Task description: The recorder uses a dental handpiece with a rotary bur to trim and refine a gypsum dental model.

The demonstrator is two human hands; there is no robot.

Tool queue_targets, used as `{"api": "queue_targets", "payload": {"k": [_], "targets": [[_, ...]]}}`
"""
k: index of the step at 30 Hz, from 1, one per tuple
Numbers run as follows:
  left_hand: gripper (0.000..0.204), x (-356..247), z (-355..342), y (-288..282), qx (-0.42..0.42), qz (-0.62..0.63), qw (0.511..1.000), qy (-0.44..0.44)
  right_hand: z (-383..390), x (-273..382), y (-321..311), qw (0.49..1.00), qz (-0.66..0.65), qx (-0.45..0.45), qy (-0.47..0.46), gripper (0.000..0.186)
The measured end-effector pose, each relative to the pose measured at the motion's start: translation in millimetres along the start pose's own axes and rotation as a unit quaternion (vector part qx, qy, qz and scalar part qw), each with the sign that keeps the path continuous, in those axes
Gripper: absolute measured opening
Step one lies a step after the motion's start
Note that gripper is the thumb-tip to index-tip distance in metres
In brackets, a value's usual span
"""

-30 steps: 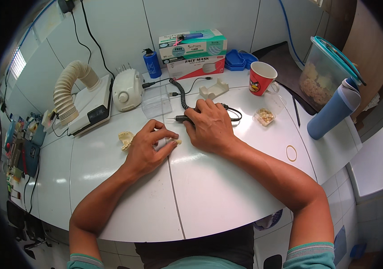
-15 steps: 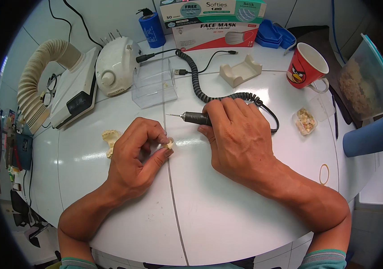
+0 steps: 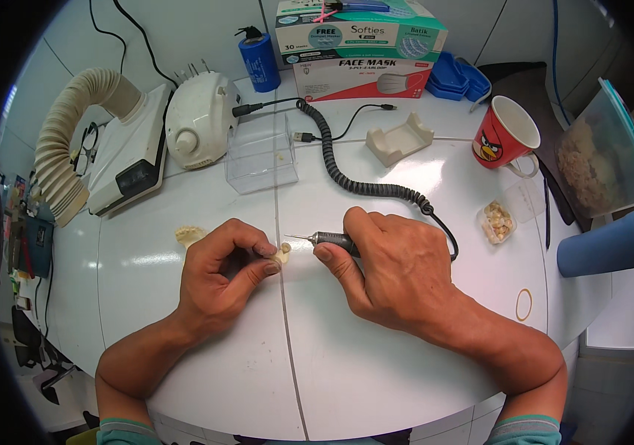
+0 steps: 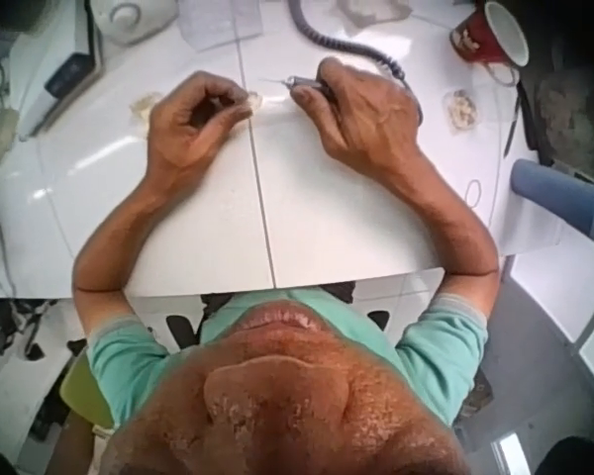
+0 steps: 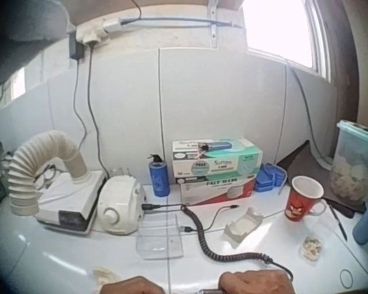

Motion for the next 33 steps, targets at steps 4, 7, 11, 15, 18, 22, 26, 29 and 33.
{"api": "queue_targets", "payload": {"k": [4, 7, 11, 15, 18, 22, 26, 29, 33], "targets": [[0.016, 0.8, 0.4, -2.0, 0.006, 0.009, 1.0, -0.003, 1.1, -1.0, -1.9, 1.0, -0.001, 0.013, 0.009, 0.04], [0.016, -3.2, 0.3, -3.2, 0.007, 0.003, 1.0, -0.009, -0.4, -0.8, -2.2, 1.0, -0.004, 0.008, -0.009, 0.041], [0.015, -3.9, 0.1, -3.4, 0.002, 0.008, 1.0, -0.02, -1.4, -0.2, -2.5, 1.0, -0.001, 0.006, -0.022, 0.04], [0.016, -1.4, 1.9, -4.9, 0.007, 0.02, 0.999, -0.029, -1.6, -0.1, -2.0, 1.0, 0.008, 0.005, -0.028, 0.04], [0.017, 1.1, 0.9, -2.4, 0.006, 0.035, 0.999, -0.019, -1.7, -0.7, -2.3, 1.0, 0.008, 0.008, -0.026, 0.04], [0.019, 4.3, 1.6, -0.4, -0.01, 0.063, 0.998, 0.001, -2.6, 0.2, -2.2, 1.0, 0.005, 0.007, -0.029, 0.04], [0.026, 0.8, 3.0, -5.4, 0.047, 0.061, 0.996, -0.037, -2.3, 0.3, -2.6, 0.999, 0.007, 0.007, -0.031, 0.04], [0.027, 0.7, 4.0, -2.8, 0.047, 0.062, 0.997, -0.025, -1.6, 1.5, -2.7, 0.999, 0.01, 0.005, -0.036, 0.04], [0.023, 6.1, 3.6, 0.6, -0.005, 0.095, 0.995, -0.001, -1.3, 0.8, -1.1, 0.999, 0.01, 0.007, -0.033, 0.039]]}}
Point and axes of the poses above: each hand's wrist, its own z-axis away from the middle knuckle, its own y-axis out of the palm, x = y × z, the point moved 1 cm from there along -z, towards the middle knuckle, and after that the axes turned 5 degrees about -z, right-handed, at the moved point
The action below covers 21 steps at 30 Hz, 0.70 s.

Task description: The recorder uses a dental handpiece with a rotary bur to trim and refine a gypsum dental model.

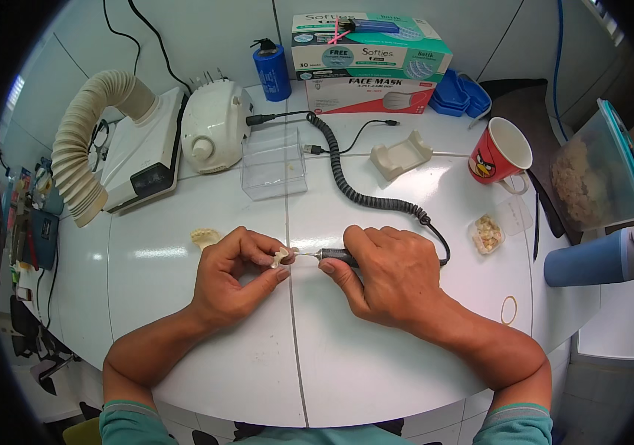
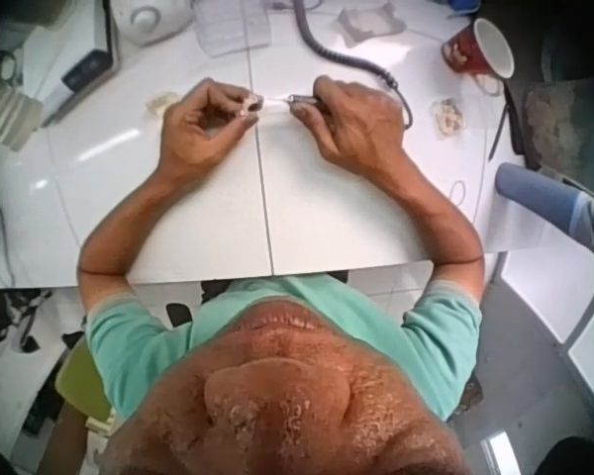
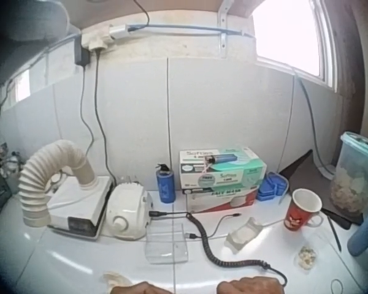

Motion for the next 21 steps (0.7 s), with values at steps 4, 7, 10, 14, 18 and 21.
{"api": "queue_targets", "payload": {"k": [4, 7, 10, 14, 18, 21], "targets": [[0.025, -0.9, -0.6, -1.6, 0.02, -0.018, 1.0, -0.005, 0.1, -0.6, 0.4, 1.0, 0.004, -0.003, -0.003, 0.039], [0.024, 0.2, -0.7, -1.5, 0.016, -0.013, 1.0, -0.005, -0.7, 0.5, -0.8, 1.0, 0.01, 0.0, -0.004, 0.039], [0.023, -1.5, 0.0, -2.5, 0.009, -0.001, 1.0, -0.027, -0.3, 0.6, -0.1, 1.0, 0.013, -0.001, -0.005, 0.039], [0.022, -5.2, 1.0, -1.3, 0.02, 0.003, 0.999, -0.038, 2.1, 1.1, -1.2, 1.0, 0.013, -0.005, -0.005, 0.039], [0.018, -4.3, 2.5, -1.6, 0.007, -0.039, 0.999, -0.024, 0.8, 3.5, 4.3, 1.0, 0.027, 0.006, -0.002, 0.04], [0.022, -14.2, 4.8, 2.7, 0.003, -0.147, 0.987, 0.07, 5.0, 4.7, 4.7, 0.999, 0.048, -0.013, -0.006, 0.042]]}}
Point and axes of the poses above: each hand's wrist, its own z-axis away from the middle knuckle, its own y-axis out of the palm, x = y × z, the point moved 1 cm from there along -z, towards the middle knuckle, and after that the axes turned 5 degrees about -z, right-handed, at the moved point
